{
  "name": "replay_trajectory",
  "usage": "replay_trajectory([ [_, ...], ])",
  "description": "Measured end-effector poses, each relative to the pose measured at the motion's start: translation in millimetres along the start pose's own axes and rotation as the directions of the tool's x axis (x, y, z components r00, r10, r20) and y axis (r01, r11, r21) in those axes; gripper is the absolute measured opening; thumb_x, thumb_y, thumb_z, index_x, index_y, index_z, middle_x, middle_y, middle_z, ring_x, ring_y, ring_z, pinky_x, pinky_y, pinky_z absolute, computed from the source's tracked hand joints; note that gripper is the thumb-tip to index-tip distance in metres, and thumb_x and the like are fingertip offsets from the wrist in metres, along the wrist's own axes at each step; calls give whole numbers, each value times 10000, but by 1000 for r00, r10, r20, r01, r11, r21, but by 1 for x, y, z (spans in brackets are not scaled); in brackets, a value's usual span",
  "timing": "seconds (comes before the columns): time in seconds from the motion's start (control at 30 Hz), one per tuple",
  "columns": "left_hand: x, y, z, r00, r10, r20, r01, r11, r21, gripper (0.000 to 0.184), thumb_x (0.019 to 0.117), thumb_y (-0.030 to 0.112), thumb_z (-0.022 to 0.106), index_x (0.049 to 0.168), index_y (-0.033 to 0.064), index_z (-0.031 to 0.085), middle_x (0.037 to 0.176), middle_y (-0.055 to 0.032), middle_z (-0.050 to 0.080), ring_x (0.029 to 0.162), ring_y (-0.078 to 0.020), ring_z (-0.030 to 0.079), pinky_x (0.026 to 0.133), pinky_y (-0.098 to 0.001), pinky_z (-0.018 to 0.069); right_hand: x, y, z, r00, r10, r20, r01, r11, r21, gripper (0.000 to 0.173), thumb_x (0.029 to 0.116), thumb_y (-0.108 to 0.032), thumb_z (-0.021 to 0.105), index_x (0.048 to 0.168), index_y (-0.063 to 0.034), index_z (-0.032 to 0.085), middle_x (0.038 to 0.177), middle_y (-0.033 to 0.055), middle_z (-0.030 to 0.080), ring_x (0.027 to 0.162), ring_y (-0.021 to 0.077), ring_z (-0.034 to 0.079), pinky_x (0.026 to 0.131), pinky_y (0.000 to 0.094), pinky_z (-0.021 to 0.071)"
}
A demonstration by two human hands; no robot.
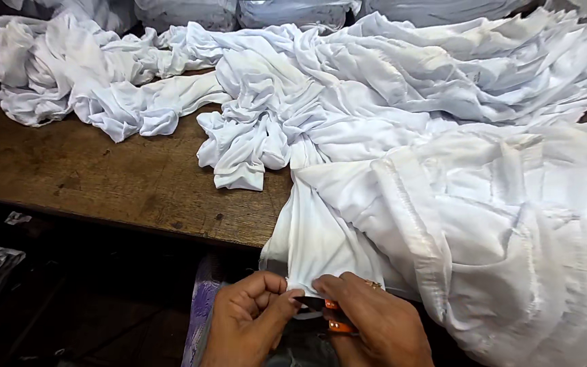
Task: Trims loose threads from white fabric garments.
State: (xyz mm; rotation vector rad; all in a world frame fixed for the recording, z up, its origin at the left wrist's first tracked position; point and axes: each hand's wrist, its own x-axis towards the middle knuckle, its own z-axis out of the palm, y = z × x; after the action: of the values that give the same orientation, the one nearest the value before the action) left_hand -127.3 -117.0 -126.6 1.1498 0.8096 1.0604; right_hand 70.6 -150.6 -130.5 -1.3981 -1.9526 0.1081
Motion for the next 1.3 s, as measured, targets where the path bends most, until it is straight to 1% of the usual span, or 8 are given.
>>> replay_trajectory([
  [0.13,-3,13,1,993,15,114,10,976,-216,162,981,108,673,1050,-36,700,729,-63,636,548,-51,526,488,-193,438,29,4,-60,996,-34,-87,25,994,-105,215,1009,-170,504,1086,-54,667,821,76,660,692,161,625,578,341,507],
  [0.27,-2,-10,1,999,-47,-21,46,997,-56,149,964,112,692,987,-34,707,816,-126,671,599,-124,593,514,-248,502,63,83,-144,931,196,-307,-283,921,-269,300,1055,-306,572,1196,-43,598,918,72,622,744,113,600,650,323,510],
  [0.43,-1,-39,12,923,-283,-259,278,959,-58,420,880,109,772,1218,-58,586,1148,-188,687,975,-300,715,702,-417,643,113,148,-140,922,349,-165,-387,825,-412,262,1016,-144,563,980,110,616,868,356,616,830,566,616,699,761,432],
  [0.6,15,-61,8,879,-306,-366,249,948,-196,758,752,83,878,1373,-43,462,1260,-214,637,1127,-338,679,842,-488,646,112,132,-120,929,325,-176,-369,815,-447,165,963,-106,615,1017,50,606,790,306,610,721,541,608,583,698,422],
  [0.87,0,-55,5,878,-396,-267,319,903,-289,257,893,-17,734,1129,-89,663,938,-223,726,754,-275,730,657,-409,636,82,82,-95,975,-218,33,206,845,-493,274,954,-122,496,1072,5,708,885,165,667,649,348,646,484,502,472],
  [1.03,-33,-37,-2,950,-262,-172,206,936,-286,274,824,-28,798,1062,-65,667,873,-197,732,685,-214,714,637,-359,620,43,45,-74,969,-242,49,246,953,-174,267,920,-267,542,1035,-85,700,781,24,613,617,155,574,473,341,441],
  [1.13,-39,-25,0,957,-261,-130,201,914,-351,269,845,-17,787,1088,-47,676,901,-189,739,699,-200,714,651,-353,619,7,18,-45,951,-227,210,205,971,119,261,978,-327,634,1028,-82,706,798,87,652,684,234,645,526,404,506],
  [1.3,-42,-12,5,936,-343,-86,275,859,-432,250,895,-14,737,1133,-37,666,941,-187,730,737,-191,705,673,-354,610,-16,3,-21,962,-192,194,181,981,73,155,966,-158,563,985,-77,693,774,87,632,648,226,625,497,370,467],
])
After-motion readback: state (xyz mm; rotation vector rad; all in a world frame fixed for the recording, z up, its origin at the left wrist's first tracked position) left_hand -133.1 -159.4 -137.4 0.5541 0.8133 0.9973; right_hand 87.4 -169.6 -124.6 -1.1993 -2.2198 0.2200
